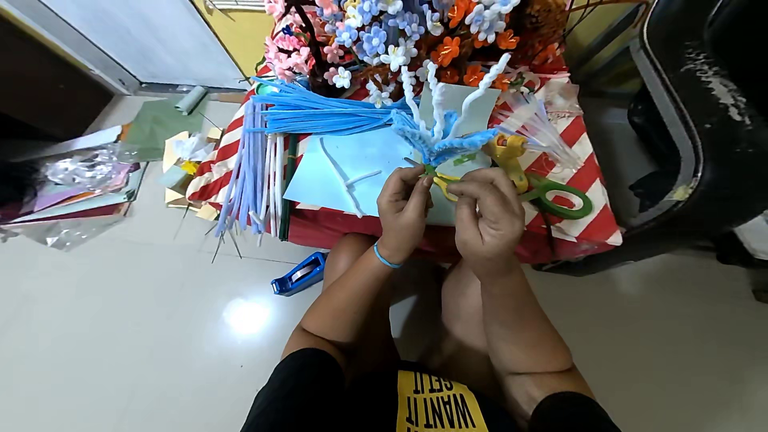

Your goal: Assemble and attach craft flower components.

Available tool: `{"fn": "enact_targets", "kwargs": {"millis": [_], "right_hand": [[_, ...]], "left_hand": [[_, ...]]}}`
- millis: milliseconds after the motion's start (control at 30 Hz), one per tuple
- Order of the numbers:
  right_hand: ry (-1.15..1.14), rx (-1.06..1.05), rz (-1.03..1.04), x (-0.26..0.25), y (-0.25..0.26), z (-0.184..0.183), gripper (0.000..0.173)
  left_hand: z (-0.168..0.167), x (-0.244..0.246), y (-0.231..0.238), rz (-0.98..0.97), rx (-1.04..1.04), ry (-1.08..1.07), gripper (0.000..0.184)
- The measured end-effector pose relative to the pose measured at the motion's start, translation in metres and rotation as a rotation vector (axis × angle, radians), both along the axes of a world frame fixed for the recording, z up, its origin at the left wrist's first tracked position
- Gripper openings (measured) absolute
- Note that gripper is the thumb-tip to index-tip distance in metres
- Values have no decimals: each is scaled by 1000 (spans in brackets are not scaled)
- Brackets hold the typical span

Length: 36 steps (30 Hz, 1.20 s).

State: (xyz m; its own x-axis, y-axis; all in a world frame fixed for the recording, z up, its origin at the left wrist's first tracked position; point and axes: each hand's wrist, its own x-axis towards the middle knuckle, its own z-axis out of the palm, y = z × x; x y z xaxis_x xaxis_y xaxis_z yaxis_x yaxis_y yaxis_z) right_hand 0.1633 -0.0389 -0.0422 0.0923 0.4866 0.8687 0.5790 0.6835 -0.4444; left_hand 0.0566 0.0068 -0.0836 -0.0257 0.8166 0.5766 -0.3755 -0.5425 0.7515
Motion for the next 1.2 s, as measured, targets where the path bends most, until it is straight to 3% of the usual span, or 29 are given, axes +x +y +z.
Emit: {"fn": "enact_targets", "kwargs": {"millis": [200,367,667,1200], "right_hand": [[99,-3,51,-1,5,-3,5],[242,-27,75,-1,10,-9,18],[145,-80,-3,5,12,-4,10],[374,-234,168,4,14,-5,7]], "left_hand": [[3,0,-2,-92,-86,-123,12],[4,2,-6,-206,-170,-229,15],[9,4,-11,-312,-274,-317,15],[15,-3,-11,-675,-445,-423,11]]}}
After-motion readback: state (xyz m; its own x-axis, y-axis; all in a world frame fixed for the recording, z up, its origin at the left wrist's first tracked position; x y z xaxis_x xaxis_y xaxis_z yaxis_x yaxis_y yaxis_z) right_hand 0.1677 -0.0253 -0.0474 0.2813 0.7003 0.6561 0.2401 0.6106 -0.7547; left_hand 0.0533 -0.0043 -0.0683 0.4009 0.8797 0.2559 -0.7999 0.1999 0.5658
